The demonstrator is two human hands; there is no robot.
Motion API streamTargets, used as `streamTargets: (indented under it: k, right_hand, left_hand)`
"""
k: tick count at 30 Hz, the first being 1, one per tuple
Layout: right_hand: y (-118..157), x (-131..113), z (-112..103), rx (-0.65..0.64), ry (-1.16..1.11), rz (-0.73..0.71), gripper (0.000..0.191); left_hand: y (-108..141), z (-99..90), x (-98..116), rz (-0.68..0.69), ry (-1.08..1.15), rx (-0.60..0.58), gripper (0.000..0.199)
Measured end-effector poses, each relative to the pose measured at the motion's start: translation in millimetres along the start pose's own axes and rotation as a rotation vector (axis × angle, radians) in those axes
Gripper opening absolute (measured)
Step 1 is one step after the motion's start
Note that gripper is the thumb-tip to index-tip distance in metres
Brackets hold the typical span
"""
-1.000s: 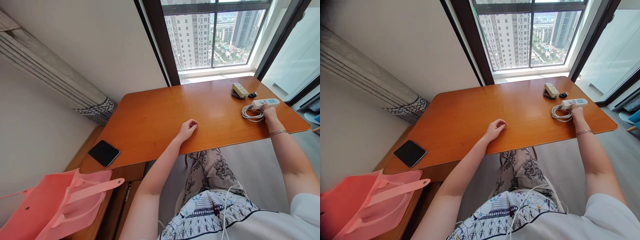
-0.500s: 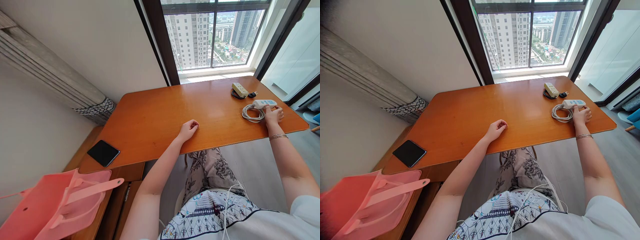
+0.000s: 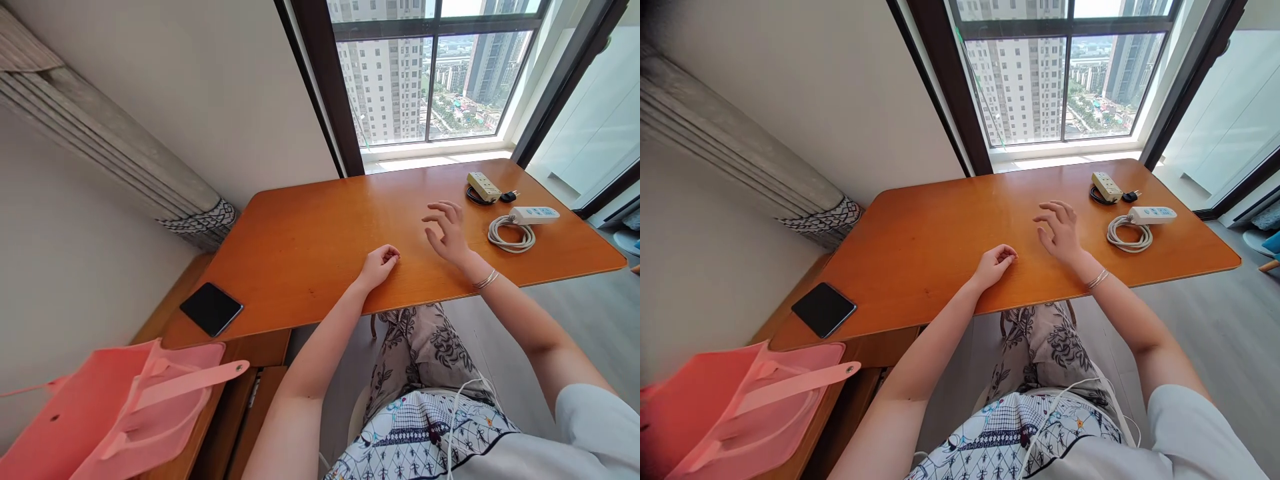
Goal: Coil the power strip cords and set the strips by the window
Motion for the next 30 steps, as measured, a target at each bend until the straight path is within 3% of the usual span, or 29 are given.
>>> streamTargets:
  k: [3,7,14,16,19,21,24,27,30]
  right_hand:
    - [-17,-14,43,-0.103,-0.102,-0.065,0.019]
    - [-19,3,79,-0.136,-0.265,0.063,0.020]
    - [0,43,94,-0.267,-0.565,0.479,0.020]
    - [1,42,95,-0.292,-0.559,0.476,0.018]
    - [0,32,94,-0.348,-0.516,0.361,0.016]
    - [0,23,93,-0.410,-0.484,0.275,0.017]
    - [1,15,91,-0.517,-0.430,0.207,0.018]
    - [2,12,90,-0.592,-0.386,0.183,0.020]
    - [3,10,89,-0.631,-0.354,0.168,0.020]
  left_hand:
    - [1,-0.4,-1,-0.012,0.051,0.007,0.008]
    - [2,0.4,0,-0.008,0.064,0.005,0.009]
    - [0,3.5,1,-0.014,-0.001,-0.012,0.010]
    - [-5,0.6,3,-0.042,0.015,-0.030,0.013]
    - [-20,-11.9,8,-0.036,-0.031,-0.030,0.015]
    - [-34,-26.1,11,0.005,-0.137,0.033,0.013]
    - [-49,-52.2,8,0.040,-0.276,0.254,0.008]
    - [-51,-72.2,-1,0.054,-0.318,0.479,0.010]
    - [-44,-80.2,-10,0.040,-0.236,0.574,0.011]
Point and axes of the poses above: each hand's wrist, its own y-axis away from the middle knuckle, its own z-axis out of the palm, x = y × z, the point moved 4 cm from there along -y, towards the middle knuckle, and after that the axes turned 7 degrees about y, right-handed, at the moved point
